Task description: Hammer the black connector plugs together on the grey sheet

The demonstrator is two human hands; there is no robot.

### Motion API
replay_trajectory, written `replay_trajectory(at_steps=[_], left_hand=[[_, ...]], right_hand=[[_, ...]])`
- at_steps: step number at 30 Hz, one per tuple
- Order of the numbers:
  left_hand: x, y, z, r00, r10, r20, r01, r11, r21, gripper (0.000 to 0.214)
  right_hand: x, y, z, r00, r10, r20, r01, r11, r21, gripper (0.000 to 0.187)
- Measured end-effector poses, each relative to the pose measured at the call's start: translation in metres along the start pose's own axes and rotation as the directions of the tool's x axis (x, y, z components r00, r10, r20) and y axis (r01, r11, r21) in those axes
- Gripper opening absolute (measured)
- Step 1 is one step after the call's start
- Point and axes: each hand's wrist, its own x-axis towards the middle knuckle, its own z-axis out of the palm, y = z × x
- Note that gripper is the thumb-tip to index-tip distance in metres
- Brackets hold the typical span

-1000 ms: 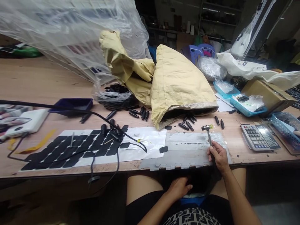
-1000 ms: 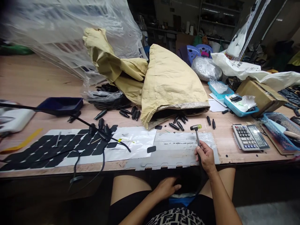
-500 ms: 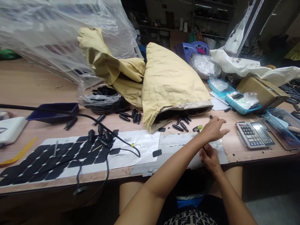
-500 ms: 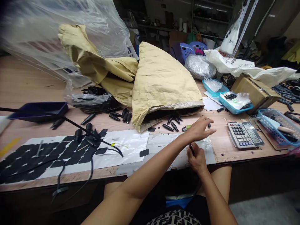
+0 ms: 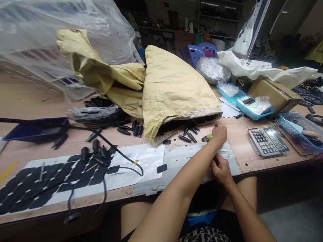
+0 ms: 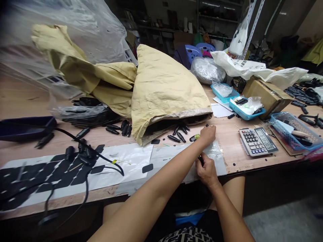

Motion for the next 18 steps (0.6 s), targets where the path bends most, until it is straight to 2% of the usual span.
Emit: replay_trajectory(at_steps=[5, 7, 9, 12, 15, 16, 18], left_hand=[[-0.002, -0.014, -0.006, 0.977, -0.207, -0.058, 0.211, 0.973, 0.089, 0.042], [-0.006, -0.018, -0.006, 0.969, -0.213, -0.127, 0.232, 0.959, 0.164, 0.041], [-0.011, -0.021, -0.007, 0.970, -0.153, -0.191, 0.195, 0.955, 0.224, 0.038], [-0.019, -0.019, -0.013, 0.971, -0.054, -0.233, 0.097, 0.980, 0.176, 0.037], [-0.036, -0.011, -0.024, 0.965, 0.144, -0.218, -0.146, 0.989, 0.011, 0.041], [-0.044, -0.009, -0.029, 0.945, 0.234, -0.230, -0.254, 0.965, -0.060, 0.043], [-0.066, -0.010, -0.036, 0.871, 0.375, -0.318, -0.452, 0.864, -0.219, 0.047]], right_hand=[[0.001, -0.002, 0.001, 0.998, -0.042, 0.036, 0.043, 0.999, -0.022, 0.037], [0.002, -0.002, 0.000, 0.998, -0.040, 0.048, 0.042, 0.999, -0.035, 0.037], [0.003, -0.003, -0.001, 0.997, -0.038, 0.066, 0.041, 0.998, -0.045, 0.036], [0.003, -0.002, -0.001, 0.996, -0.053, 0.071, 0.056, 0.998, -0.041, 0.033], [0.002, 0.002, -0.001, 0.999, -0.037, 0.035, 0.038, 0.999, -0.017, 0.025], [0.002, 0.004, -0.001, 0.999, -0.017, 0.027, 0.017, 1.000, 0.004, 0.021], [0.001, 0.007, 0.000, 0.999, 0.033, 0.038, -0.035, 0.998, 0.052, 0.018]])
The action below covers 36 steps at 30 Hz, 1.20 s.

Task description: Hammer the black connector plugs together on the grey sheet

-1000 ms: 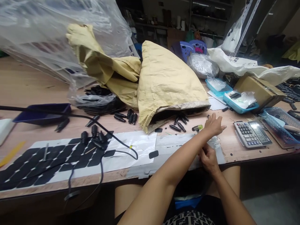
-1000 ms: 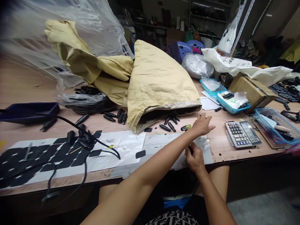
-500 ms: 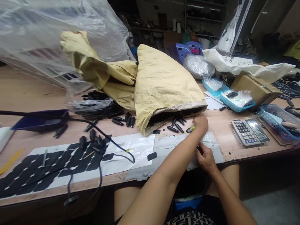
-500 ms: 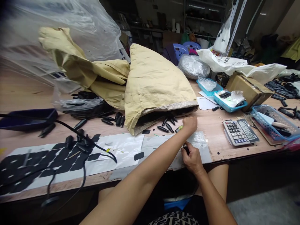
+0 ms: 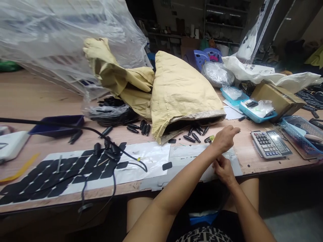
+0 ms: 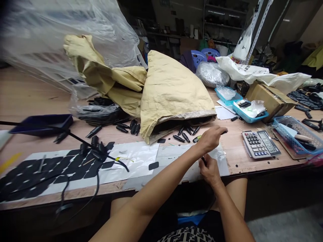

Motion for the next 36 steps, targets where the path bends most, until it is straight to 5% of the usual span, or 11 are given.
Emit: replay_trajectory(at_steps=[3, 7, 10, 14, 18, 22, 30, 36], left_hand=[[-0.039, -0.004, -0.019, 0.975, 0.039, -0.220, -0.105, 0.950, -0.295, 0.044], [-0.092, -0.044, -0.032, 0.860, -0.268, -0.434, 0.034, 0.880, -0.474, 0.023], [-0.117, -0.073, -0.022, 0.836, -0.379, -0.396, 0.186, 0.876, -0.446, 0.011], [-0.123, -0.088, 0.004, 0.891, -0.355, -0.284, 0.282, 0.922, -0.266, 0.013], [-0.116, -0.092, 0.020, 0.914, -0.342, -0.219, 0.306, 0.934, -0.182, 0.017], [-0.115, -0.096, 0.020, 0.904, -0.353, -0.242, 0.301, 0.927, -0.225, 0.026], [-0.114, -0.097, 0.019, 0.897, -0.396, -0.197, 0.350, 0.908, -0.231, 0.009], [-0.112, -0.097, 0.016, 0.896, -0.406, -0.181, 0.343, 0.890, -0.300, 0.011]], right_hand=[[-0.001, 0.002, 0.001, 0.999, 0.044, 0.013, -0.045, 0.996, 0.073, 0.019], [-0.001, -0.003, 0.001, 0.995, 0.097, -0.004, -0.094, 0.979, 0.182, 0.040], [-0.001, -0.005, 0.001, 0.989, 0.140, -0.043, -0.122, 0.949, 0.292, 0.042], [0.001, -0.003, -0.001, 0.976, 0.170, -0.134, -0.106, 0.916, 0.387, 0.044], [0.001, -0.003, -0.005, 0.983, 0.166, -0.082, -0.121, 0.910, 0.397, 0.043], [-0.003, -0.007, -0.009, 0.988, 0.153, -0.009, -0.139, 0.918, 0.372, 0.038], [-0.014, -0.005, -0.011, 0.983, 0.169, 0.075, -0.181, 0.959, 0.218, 0.047], [-0.018, -0.011, -0.011, 0.990, 0.132, 0.042, -0.136, 0.980, 0.143, 0.048]])
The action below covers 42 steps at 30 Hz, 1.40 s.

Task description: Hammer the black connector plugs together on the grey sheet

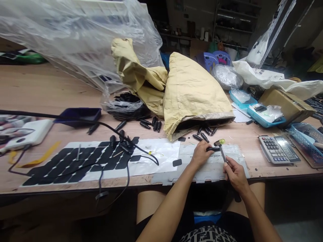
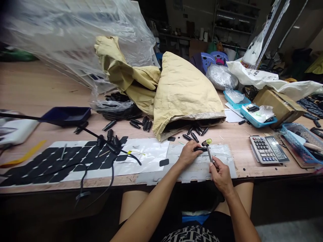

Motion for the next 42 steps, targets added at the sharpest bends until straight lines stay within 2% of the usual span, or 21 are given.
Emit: replay_trajectory(at_steps=[3, 10, 14, 17, 22, 25, 28, 30, 32, 33, 34, 36, 38, 39, 42], left_hand=[[0.001, 0.001, -0.001, 1.000, -0.019, 0.007, 0.019, 1.000, -0.014, 0.012], [0.004, 0.000, -0.003, 0.999, -0.035, 0.028, 0.036, 0.999, -0.031, 0.011], [0.004, -0.001, -0.004, 0.998, -0.041, 0.041, 0.042, 0.999, -0.003, 0.009], [0.005, -0.001, -0.003, 0.999, -0.044, 0.031, 0.045, 0.999, -0.007, 0.011], [0.005, 0.004, -0.007, 1.000, -0.005, 0.022, 0.004, 1.000, 0.021, 0.010], [-0.021, 0.017, -0.012, 0.999, 0.044, 0.021, -0.043, 0.997, -0.057, 0.010], [-0.077, 0.028, -0.010, 0.992, 0.121, 0.040, -0.112, 0.977, -0.182, 0.020], [-0.119, 0.028, -0.002, 0.959, 0.240, 0.154, -0.208, 0.959, -0.195, 0.023], [-0.153, 0.018, 0.010, 0.894, 0.300, 0.332, -0.258, 0.952, -0.166, 0.025], [-0.164, 0.010, 0.017, 0.867, 0.267, 0.420, -0.236, 0.964, -0.126, 0.026], [-0.172, 0.001, 0.024, 0.845, 0.187, 0.501, -0.180, 0.982, -0.064, 0.027], [-0.177, -0.021, 0.037, 0.791, -0.050, 0.610, -0.024, 0.993, 0.112, 0.026], [-0.174, -0.041, 0.047, 0.725, -0.246, 0.643, 0.088, 0.959, 0.268, 0.029], [-0.171, -0.048, 0.051, 0.705, -0.301, 0.642, 0.119, 0.943, 0.311, 0.032], [-0.168, -0.060, 0.058, 0.682, -0.361, 0.636, 0.181, 0.926, 0.332, 0.043]], right_hand=[[-0.001, 0.002, -0.002, 1.000, 0.009, 0.011, -0.009, 0.999, -0.052, 0.045], [0.001, 0.000, 0.001, 0.998, -0.026, 0.049, 0.026, 1.000, 0.006, 0.045], [0.006, 0.004, 0.005, 0.997, 0.020, 0.080, -0.019, 1.000, -0.010, 0.045], [0.010, 0.008, 0.004, 0.998, 0.038, 0.058, -0.043, 0.995, 0.093, 0.047], [0.014, 0.007, -0.003, 0.999, 0.029, -0.046, -0.015, 0.964, 0.267, 0.043], [0.014, 0.006, -0.005, 0.994, 0.067, -0.082, -0.036, 0.942, 0.334, 0.046], [0.015, 0.008, -0.005, 0.995, 0.079, -0.064, -0.052, 0.936, 0.349, 0.048], [0.015, 0.009, -0.005, 0.997, 0.068, -0.036, -0.052, 0.936, 0.347, 0.046], [0.015, 0.011, -0.005, 0.998, 0.055, -0.019, -0.045, 0.936, 0.349, 0.043], [0.015, 0.011, -0.005, 0.999, 0.051, -0.017, -0.042, 0.935, 0.351, 0.041], [0.015, 0.011, -0.005, 0.999, 0.049, -0.018, -0.040, 0.935, 0.351, 0.040], [0.015, 0.012, -0.005, 0.999, 0.047, -0.027, -0.035, 0.936, 0.350, 0.040], [0.015, 0.012, -0.005, 0.998, 0.046, -0.034, -0.032, 0.939, 0.343, 0.040], [0.014, 0.012, -0.005, 0.998, 0.045, -0.037, -0.030, 0.940, 0.339, 0.040], [0.014, 0.013, -0.004, 0.999, 0.034, -0.036, -0.020, 0.942, 0.334, 0.039]])
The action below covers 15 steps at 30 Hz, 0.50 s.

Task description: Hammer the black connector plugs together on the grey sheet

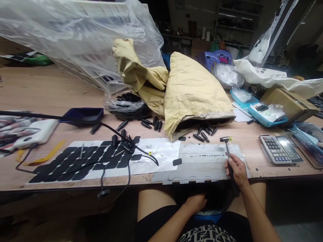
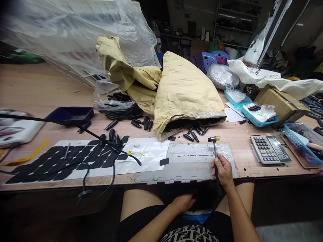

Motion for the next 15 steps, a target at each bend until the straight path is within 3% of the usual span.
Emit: replay_trajectory(at_steps=[3, 5, 7, 9, 10, 12, 13, 15], left_hand=[[-0.005, 0.005, -0.001, 1.000, 0.008, 0.017, -0.008, 1.000, -0.021, 0.048], [-0.017, 0.015, -0.011, 0.997, 0.060, 0.041, -0.059, 0.998, -0.018, 0.048], [-0.033, 0.031, -0.036, 0.975, 0.193, 0.108, -0.185, 0.980, -0.074, 0.040], [-0.047, 0.049, -0.072, 0.905, 0.399, 0.149, -0.363, 0.906, -0.218, 0.034], [-0.050, 0.057, -0.094, 0.862, 0.493, 0.120, -0.443, 0.846, -0.296, 0.034], [-0.048, 0.068, -0.137, 0.836, 0.544, -0.074, -0.538, 0.784, -0.310, 0.031], [-0.041, 0.070, -0.157, 0.838, 0.499, -0.220, -0.542, 0.804, -0.244, 0.028], [-0.019, 0.068, -0.189, 0.785, 0.332, -0.523, -0.415, 0.909, -0.046, 0.024]], right_hand=[[0.000, 0.000, 0.000, 1.000, 0.000, -0.004, 0.000, 1.000, -0.006, 0.039], [0.000, 0.000, 0.000, 1.000, 0.008, -0.007, -0.008, 1.000, -0.020, 0.039], [0.000, -0.001, 0.000, 1.000, 0.014, 0.001, -0.014, 0.999, -0.033, 0.040], [0.000, -0.002, 0.001, 1.000, 0.011, 0.018, -0.010, 0.999, -0.036, 0.041], [0.000, -0.002, 0.001, 1.000, 0.006, 0.024, -0.005, 0.999, -0.036, 0.041], [0.001, -0.002, 0.001, 1.000, -0.004, 0.026, 0.005, 0.999, -0.041, 0.042], [0.001, -0.002, 0.001, 1.000, -0.007, 0.023, 0.008, 0.999, -0.046, 0.043], [0.001, -0.002, 0.001, 1.000, -0.014, 0.018, 0.015, 0.998, -0.056, 0.044]])
